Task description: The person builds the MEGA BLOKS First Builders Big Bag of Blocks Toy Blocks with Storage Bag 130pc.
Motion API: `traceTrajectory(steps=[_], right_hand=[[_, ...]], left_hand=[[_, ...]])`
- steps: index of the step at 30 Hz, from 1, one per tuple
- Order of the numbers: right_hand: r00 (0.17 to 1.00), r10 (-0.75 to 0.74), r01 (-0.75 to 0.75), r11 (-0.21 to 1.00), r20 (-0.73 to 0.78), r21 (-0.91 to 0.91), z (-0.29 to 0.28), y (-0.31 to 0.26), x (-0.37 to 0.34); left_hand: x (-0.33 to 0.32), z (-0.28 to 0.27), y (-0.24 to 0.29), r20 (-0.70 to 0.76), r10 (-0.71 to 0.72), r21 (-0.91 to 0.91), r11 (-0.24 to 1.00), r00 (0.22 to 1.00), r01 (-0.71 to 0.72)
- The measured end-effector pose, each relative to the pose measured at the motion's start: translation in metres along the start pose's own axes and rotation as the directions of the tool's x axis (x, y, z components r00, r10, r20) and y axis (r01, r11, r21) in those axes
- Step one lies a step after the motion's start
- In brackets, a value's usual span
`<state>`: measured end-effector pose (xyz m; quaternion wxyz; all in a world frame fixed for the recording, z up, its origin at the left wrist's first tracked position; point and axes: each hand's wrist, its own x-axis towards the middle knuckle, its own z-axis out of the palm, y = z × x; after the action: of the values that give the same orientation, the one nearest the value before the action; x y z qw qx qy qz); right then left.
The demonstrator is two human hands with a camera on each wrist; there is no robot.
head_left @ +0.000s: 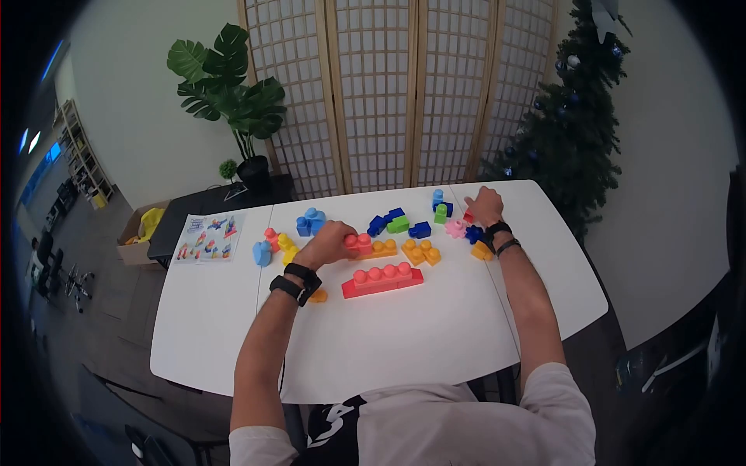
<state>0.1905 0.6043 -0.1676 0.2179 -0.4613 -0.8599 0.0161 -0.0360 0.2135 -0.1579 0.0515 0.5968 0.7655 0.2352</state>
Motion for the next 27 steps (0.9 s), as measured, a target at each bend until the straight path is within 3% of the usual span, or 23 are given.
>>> traceTrajectory(steps=[6, 8, 10, 12, 14, 16, 17, 19, 24, 27], right_hand=[[0.960, 0.100, -0.133, 0.985, 0.263, 0.111, 0.015, 0.039, 0.028], [0.982, -0.113, 0.045, 0.917, 0.149, 0.397, -0.003, 0.029, 0.025], [0.946, -0.274, 0.041, 0.635, 0.175, 0.772, -0.018, -0.003, 0.017], [0.887, -0.451, 0.144, 0.474, 0.099, 0.869, -0.056, -0.055, -0.016], [0.777, -0.627, 0.284, 0.410, 0.042, 0.867, -0.068, -0.096, -0.044], [0.654, -0.754, 0.254, 0.301, 0.067, 0.919, -0.061, -0.126, -0.070], [0.654, -0.754, 0.253, 0.298, 0.064, 0.920, -0.054, -0.135, -0.080], [0.548, -0.827, 0.289, 0.324, 0.122, 0.901, -0.039, -0.150, -0.096], [0.527, -0.831, 0.257, 0.353, 0.176, 0.900, -0.027, -0.155, -0.108], [0.492, -0.851, 0.345, 0.386, 0.186, 0.855, -0.034, -0.158, -0.105]], left_hand=[[-0.001, 0.001, 0.002, 0.014, -0.017, 0.014, 1.000, 1.000, 0.016], [0.000, -0.001, 0.004, 0.019, -0.035, 0.005, 0.999, 0.999, 0.035], [0.000, -0.002, 0.005, 0.022, -0.003, 0.014, 1.000, 1.000, 0.003], [0.002, -0.001, 0.005, 0.025, 0.006, 0.010, 1.000, 1.000, -0.006], [0.001, 0.000, 0.003, 0.028, 0.013, 0.010, 1.000, 1.000, -0.013], [0.001, 0.001, 0.004, 0.008, 0.022, 0.006, 1.000, 1.000, -0.022], [0.002, 0.002, 0.001, 0.009, 0.021, 0.010, 1.000, 1.000, -0.021], [0.002, 0.002, -0.001, -0.016, 0.069, 0.025, 0.997, 0.998, -0.068], [0.001, -0.002, 0.004, 0.011, -0.023, -0.029, 0.999, 1.000, 0.023], [0.002, -0.002, 0.003, 0.028, -0.020, 0.013, 1.000, 0.999, 0.020]])
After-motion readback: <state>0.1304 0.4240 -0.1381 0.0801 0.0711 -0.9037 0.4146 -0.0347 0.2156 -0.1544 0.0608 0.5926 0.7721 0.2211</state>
